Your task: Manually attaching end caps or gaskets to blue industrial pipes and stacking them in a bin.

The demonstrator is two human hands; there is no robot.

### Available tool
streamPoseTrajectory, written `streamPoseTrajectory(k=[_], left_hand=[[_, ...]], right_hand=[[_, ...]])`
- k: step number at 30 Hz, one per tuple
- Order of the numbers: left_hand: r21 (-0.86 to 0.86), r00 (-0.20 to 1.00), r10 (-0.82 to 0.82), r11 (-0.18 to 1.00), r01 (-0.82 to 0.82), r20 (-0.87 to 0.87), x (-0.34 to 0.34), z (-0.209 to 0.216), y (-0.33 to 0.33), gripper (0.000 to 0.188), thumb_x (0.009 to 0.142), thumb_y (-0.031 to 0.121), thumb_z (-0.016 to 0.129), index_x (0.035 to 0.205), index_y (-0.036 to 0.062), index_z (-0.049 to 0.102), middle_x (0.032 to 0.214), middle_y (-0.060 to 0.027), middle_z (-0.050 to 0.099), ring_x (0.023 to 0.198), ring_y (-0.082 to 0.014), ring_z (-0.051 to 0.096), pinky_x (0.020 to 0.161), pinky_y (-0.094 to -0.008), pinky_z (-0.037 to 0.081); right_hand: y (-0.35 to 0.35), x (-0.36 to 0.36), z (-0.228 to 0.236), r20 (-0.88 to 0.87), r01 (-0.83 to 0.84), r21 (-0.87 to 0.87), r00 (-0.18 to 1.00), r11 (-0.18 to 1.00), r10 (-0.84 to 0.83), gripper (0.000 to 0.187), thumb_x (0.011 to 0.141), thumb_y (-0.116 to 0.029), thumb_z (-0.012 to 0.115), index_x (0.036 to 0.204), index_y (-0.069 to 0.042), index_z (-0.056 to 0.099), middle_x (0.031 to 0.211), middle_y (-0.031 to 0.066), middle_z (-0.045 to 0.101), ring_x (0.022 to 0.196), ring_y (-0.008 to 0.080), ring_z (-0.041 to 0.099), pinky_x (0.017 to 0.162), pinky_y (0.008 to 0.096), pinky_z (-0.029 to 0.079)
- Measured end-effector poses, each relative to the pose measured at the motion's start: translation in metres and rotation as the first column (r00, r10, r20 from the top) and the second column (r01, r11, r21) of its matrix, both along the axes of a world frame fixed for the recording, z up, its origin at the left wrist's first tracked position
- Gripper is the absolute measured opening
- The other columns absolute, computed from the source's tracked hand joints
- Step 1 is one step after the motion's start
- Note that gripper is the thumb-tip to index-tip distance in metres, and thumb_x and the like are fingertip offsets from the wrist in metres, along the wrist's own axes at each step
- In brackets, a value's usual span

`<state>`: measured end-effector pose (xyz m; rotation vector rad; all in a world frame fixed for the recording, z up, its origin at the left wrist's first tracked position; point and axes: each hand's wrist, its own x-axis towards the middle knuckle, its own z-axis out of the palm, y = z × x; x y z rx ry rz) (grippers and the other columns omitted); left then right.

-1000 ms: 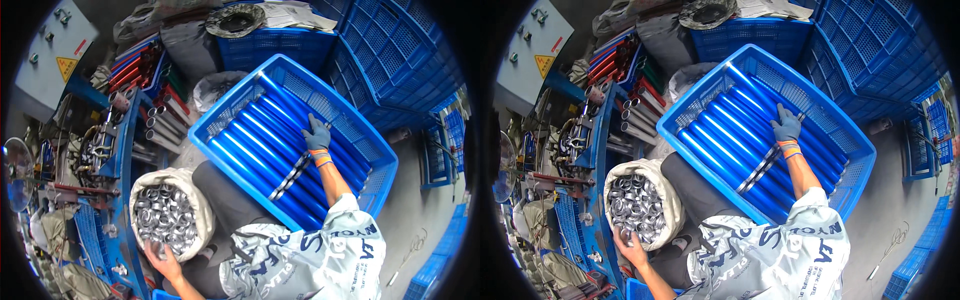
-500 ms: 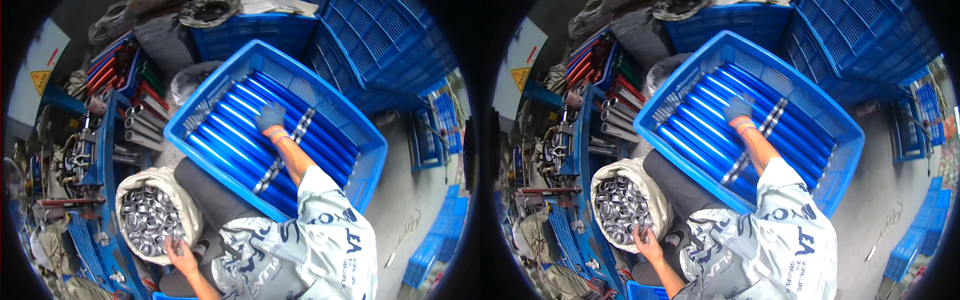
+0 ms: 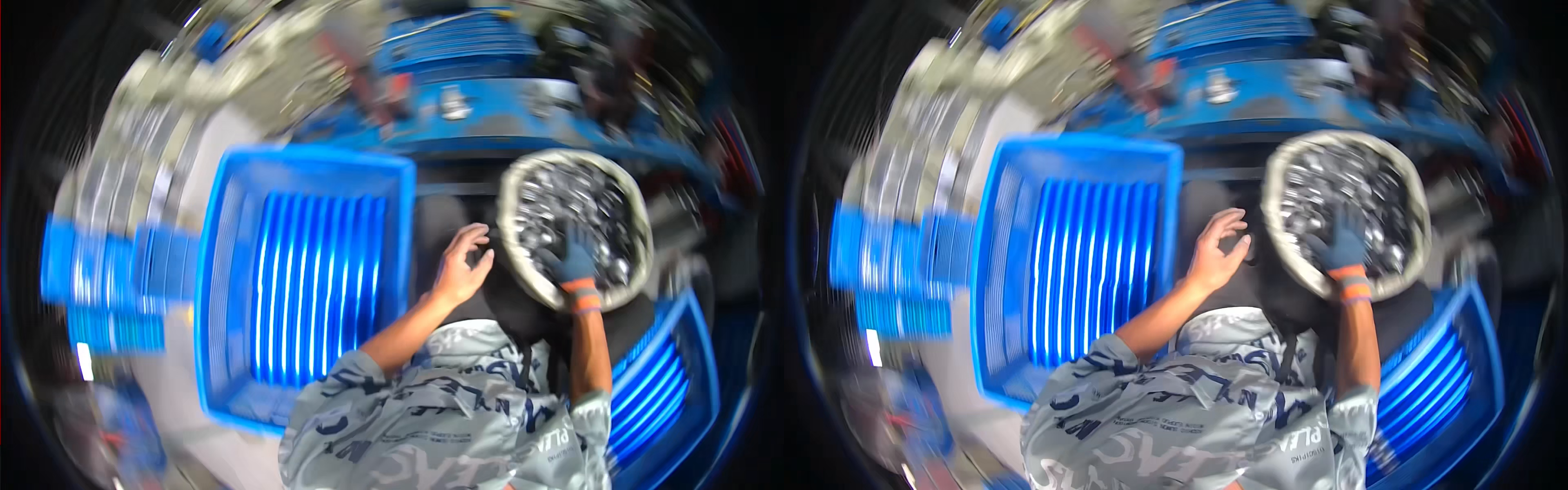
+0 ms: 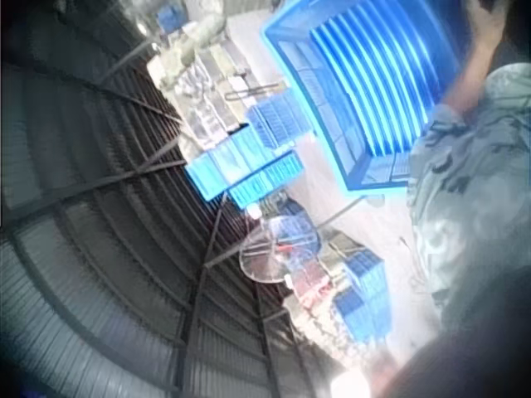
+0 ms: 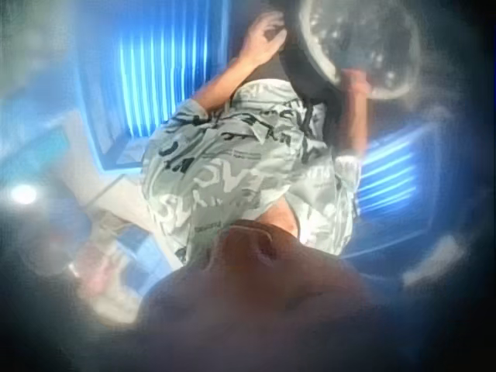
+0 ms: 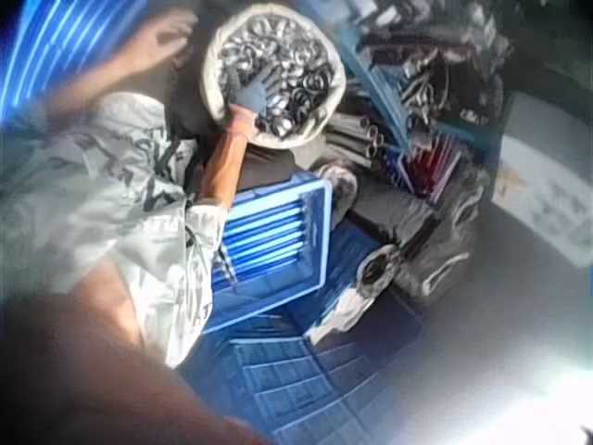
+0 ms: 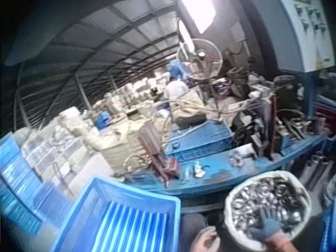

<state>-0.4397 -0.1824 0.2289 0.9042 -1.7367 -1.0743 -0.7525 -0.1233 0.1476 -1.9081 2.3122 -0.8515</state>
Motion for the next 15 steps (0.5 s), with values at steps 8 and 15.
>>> streamPoseTrajectory(k=[8, 15], left_hand=[[-0.446, 0.214, 0.846, 0.453, -0.771, 0.489, 0.425, -0.155, 0.026, 0.061, 0.091, 0.012, 0.082, 0.147, -0.0033, 0.064, 0.155, -0.0267, 0.063, 0.145, -0.0453, 0.06, 0.126, -0.0489, 0.047], [0.279, 0.319, 0.216, 0.196, -0.94, 0.923, 0.622, -0.184, 0.106, 0.113, 0.075, 0.05, 0.102, 0.163, -0.0042, 0.055, 0.165, -0.0292, 0.059, 0.152, -0.0409, 0.059, 0.127, -0.0484, 0.049]], right_hand=[[-0.057, 0.009, -0.057, -0.057, -0.187, 0.304, 0.975, 0.934, 0.214, 0.068, 0.09, -0.054, 0.087, 0.14, -0.009, 0.076, 0.144, 0.0185, 0.074, 0.142, 0.0482, 0.06, 0.119, 0.0577, 0.05], [-0.06, 0.047, -0.042, -0.146, -0.149, 0.422, 0.962, 0.894, 0.229, 0.074, 0.093, -0.045, 0.081, 0.155, -0.007, 0.066, 0.154, 0.0242, 0.067, 0.148, 0.0474, 0.057, 0.124, 0.0594, 0.046]])
